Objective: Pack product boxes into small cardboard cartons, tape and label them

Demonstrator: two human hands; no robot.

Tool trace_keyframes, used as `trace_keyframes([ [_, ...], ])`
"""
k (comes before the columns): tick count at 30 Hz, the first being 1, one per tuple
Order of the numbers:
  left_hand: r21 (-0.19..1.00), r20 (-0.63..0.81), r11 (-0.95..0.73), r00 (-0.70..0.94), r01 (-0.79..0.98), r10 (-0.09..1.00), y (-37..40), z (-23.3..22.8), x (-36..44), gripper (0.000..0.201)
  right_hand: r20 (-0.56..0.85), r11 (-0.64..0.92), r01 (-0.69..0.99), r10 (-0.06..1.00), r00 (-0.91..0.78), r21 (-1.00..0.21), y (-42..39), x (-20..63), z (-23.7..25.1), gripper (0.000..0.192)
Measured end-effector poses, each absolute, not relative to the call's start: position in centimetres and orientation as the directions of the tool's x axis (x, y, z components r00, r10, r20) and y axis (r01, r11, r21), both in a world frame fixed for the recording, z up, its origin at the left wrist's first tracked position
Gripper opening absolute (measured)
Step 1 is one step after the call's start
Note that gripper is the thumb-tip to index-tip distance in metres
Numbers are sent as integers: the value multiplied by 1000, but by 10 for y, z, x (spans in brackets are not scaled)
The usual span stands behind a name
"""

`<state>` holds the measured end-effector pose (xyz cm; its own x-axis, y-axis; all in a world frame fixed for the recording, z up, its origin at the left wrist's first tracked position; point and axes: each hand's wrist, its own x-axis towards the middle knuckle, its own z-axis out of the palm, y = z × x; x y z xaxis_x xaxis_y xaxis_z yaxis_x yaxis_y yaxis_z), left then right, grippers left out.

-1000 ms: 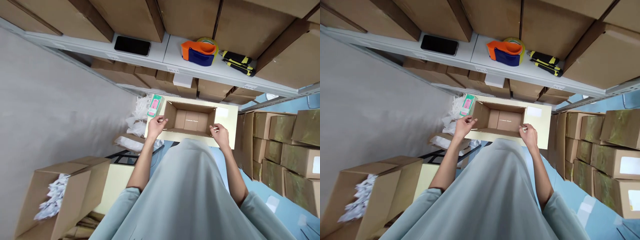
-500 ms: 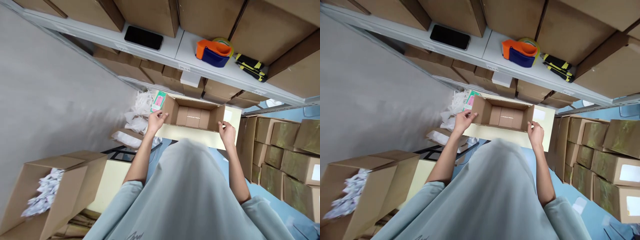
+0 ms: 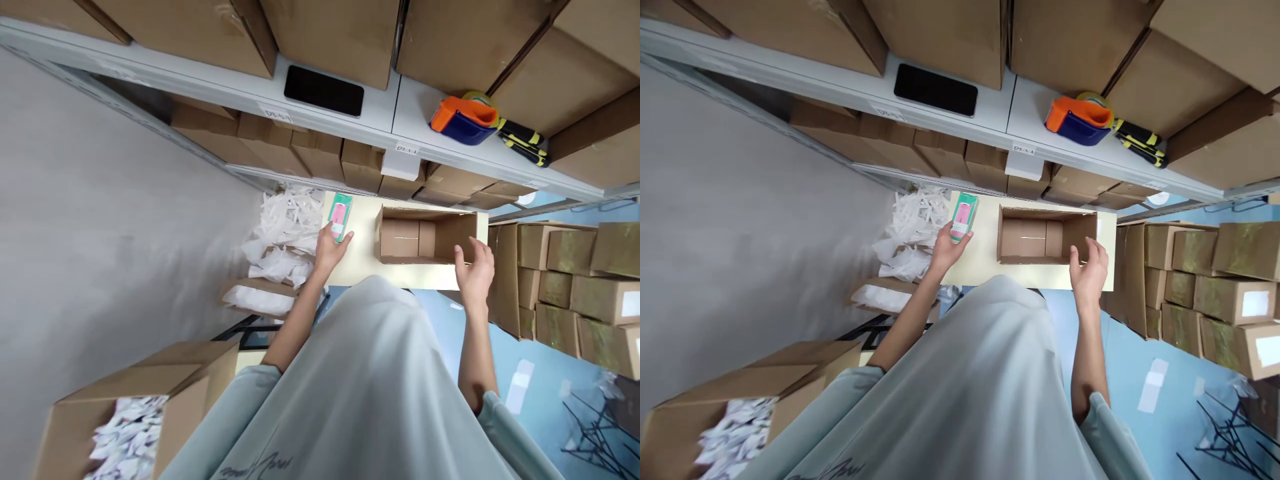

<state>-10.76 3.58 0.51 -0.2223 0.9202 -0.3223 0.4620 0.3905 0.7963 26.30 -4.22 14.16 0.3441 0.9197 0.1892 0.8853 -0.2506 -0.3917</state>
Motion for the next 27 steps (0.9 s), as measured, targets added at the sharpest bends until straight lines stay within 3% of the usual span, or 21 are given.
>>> trace_keyframes([
  [6,854,-359,305,53,423,932,14,34,-37,100,86,-527,784,810,580,-330,-54,284,120,74],
  [8,849,-364,307,55,430,930,10,41,-24,83,58,-566,752,785,617,-338,-55,289,116,70],
  [12,851,-294,270,-18,451,956,6,48,-25,22,52,-588,732,767,640,-344,-50,299,114,56],
  [14,853,-254,258,-71,455,965,0,50,-34,5,43,-569,748,786,617,-343,-44,307,116,47],
  [17,853,-212,268,-174,447,962,-23,55,-49,10,14,-474,811,861,509,-342,-36,317,121,39],
  [21,847,-194,350,-380,401,904,-88,61,-69,11,28,-207,910,972,233,-360,-35,306,128,39],
  [27,818,-221,528,-722,229,655,-244,84,-89,12,-10,155,855,983,-184,-495,-47,244,132,33],
])
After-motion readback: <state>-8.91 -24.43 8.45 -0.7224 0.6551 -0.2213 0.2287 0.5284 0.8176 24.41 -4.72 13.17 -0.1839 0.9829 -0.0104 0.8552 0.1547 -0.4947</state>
